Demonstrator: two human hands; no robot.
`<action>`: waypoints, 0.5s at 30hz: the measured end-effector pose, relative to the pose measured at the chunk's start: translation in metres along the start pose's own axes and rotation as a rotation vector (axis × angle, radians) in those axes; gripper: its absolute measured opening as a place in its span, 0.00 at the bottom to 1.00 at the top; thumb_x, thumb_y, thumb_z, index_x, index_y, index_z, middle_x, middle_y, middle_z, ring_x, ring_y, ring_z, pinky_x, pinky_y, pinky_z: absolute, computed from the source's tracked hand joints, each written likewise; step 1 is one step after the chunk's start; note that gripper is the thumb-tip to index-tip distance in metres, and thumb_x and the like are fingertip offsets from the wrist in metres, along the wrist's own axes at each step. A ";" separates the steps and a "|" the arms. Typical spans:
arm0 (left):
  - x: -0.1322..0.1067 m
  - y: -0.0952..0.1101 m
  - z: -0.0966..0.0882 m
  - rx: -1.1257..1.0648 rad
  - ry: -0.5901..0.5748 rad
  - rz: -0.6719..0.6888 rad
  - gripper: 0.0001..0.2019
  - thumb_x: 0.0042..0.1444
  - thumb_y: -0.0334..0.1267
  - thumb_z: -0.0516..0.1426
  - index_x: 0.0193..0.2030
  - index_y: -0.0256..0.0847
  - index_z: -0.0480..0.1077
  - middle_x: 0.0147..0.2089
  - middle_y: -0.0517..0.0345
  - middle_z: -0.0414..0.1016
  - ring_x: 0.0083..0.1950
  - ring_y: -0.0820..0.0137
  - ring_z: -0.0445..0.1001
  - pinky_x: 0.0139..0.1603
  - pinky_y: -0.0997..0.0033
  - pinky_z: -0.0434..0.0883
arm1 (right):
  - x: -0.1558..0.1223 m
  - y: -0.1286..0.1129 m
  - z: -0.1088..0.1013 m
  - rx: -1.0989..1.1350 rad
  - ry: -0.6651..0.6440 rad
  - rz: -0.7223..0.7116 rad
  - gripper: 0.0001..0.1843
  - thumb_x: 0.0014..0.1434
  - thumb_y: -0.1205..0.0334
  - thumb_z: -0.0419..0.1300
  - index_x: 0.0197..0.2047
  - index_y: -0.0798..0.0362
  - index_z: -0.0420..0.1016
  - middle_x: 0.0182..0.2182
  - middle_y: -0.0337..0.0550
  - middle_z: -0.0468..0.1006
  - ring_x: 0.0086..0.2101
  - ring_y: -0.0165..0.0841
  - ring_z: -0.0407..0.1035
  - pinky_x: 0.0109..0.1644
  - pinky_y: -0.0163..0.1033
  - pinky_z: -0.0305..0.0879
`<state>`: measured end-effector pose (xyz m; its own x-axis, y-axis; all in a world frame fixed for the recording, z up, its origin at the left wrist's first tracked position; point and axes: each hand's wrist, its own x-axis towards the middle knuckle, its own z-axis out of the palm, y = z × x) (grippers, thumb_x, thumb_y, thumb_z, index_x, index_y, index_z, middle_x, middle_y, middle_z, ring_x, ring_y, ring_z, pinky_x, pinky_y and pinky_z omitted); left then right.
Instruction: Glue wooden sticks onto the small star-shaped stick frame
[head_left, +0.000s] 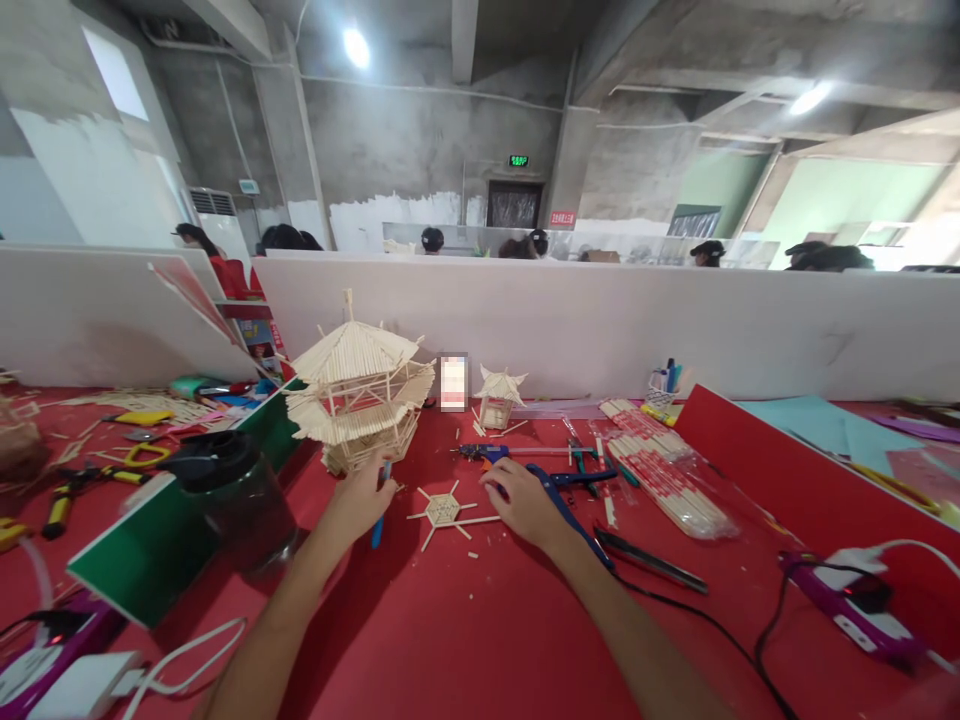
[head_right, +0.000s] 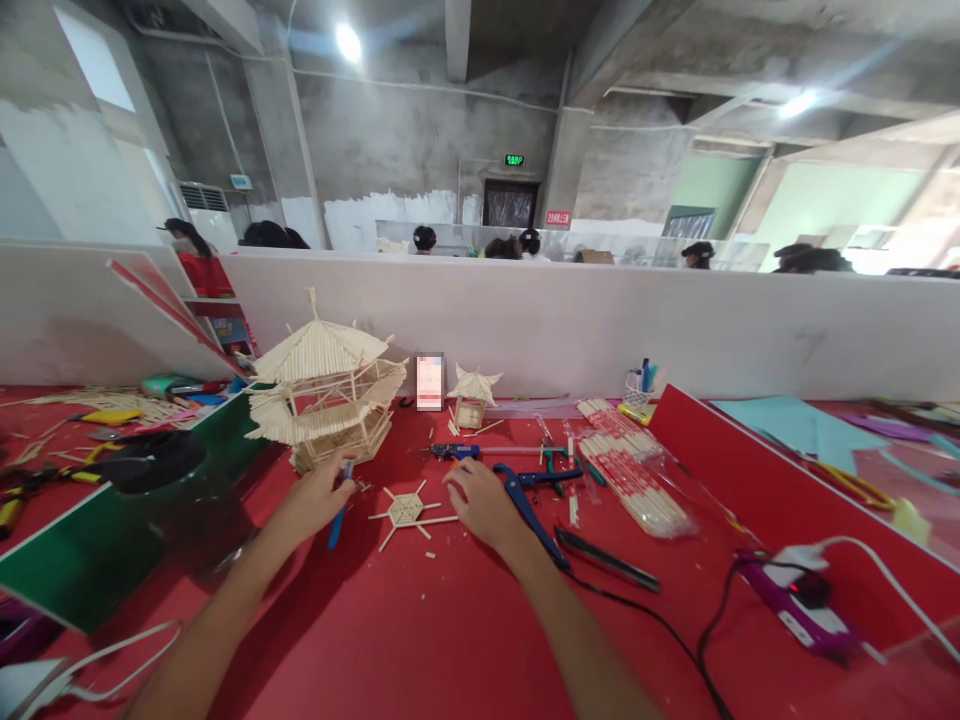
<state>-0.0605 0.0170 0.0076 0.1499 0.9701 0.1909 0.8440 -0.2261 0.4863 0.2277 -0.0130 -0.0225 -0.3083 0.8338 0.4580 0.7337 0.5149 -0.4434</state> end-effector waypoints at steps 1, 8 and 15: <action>0.000 0.006 0.001 -0.135 -0.005 0.022 0.16 0.54 0.35 0.51 0.51 0.41 0.65 0.35 0.57 0.74 0.36 0.65 0.75 0.38 0.67 0.69 | 0.000 -0.001 0.000 0.019 -0.004 -0.028 0.12 0.63 0.71 0.54 0.45 0.52 0.76 0.43 0.45 0.76 0.44 0.33 0.70 0.52 0.38 0.65; -0.013 0.042 0.016 -1.054 -0.236 0.058 0.17 0.54 0.49 0.59 0.39 0.43 0.59 0.37 0.59 0.76 0.30 0.72 0.74 0.34 0.71 0.71 | -0.006 -0.026 0.000 0.335 -0.128 -0.132 0.20 0.62 0.64 0.59 0.58 0.46 0.72 0.46 0.42 0.80 0.43 0.33 0.73 0.49 0.38 0.67; -0.019 0.048 0.031 -0.832 -0.312 0.209 0.20 0.55 0.56 0.59 0.35 0.41 0.60 0.31 0.61 0.73 0.34 0.69 0.73 0.38 0.68 0.71 | -0.003 -0.038 0.000 0.658 0.020 0.037 0.09 0.59 0.58 0.63 0.41 0.52 0.79 0.35 0.41 0.81 0.36 0.32 0.74 0.42 0.35 0.68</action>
<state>-0.0068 -0.0096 0.0006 0.4929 0.8545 0.1641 0.1585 -0.2736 0.9487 0.2006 -0.0355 -0.0072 -0.2739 0.8527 0.4448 0.2179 0.5055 -0.8348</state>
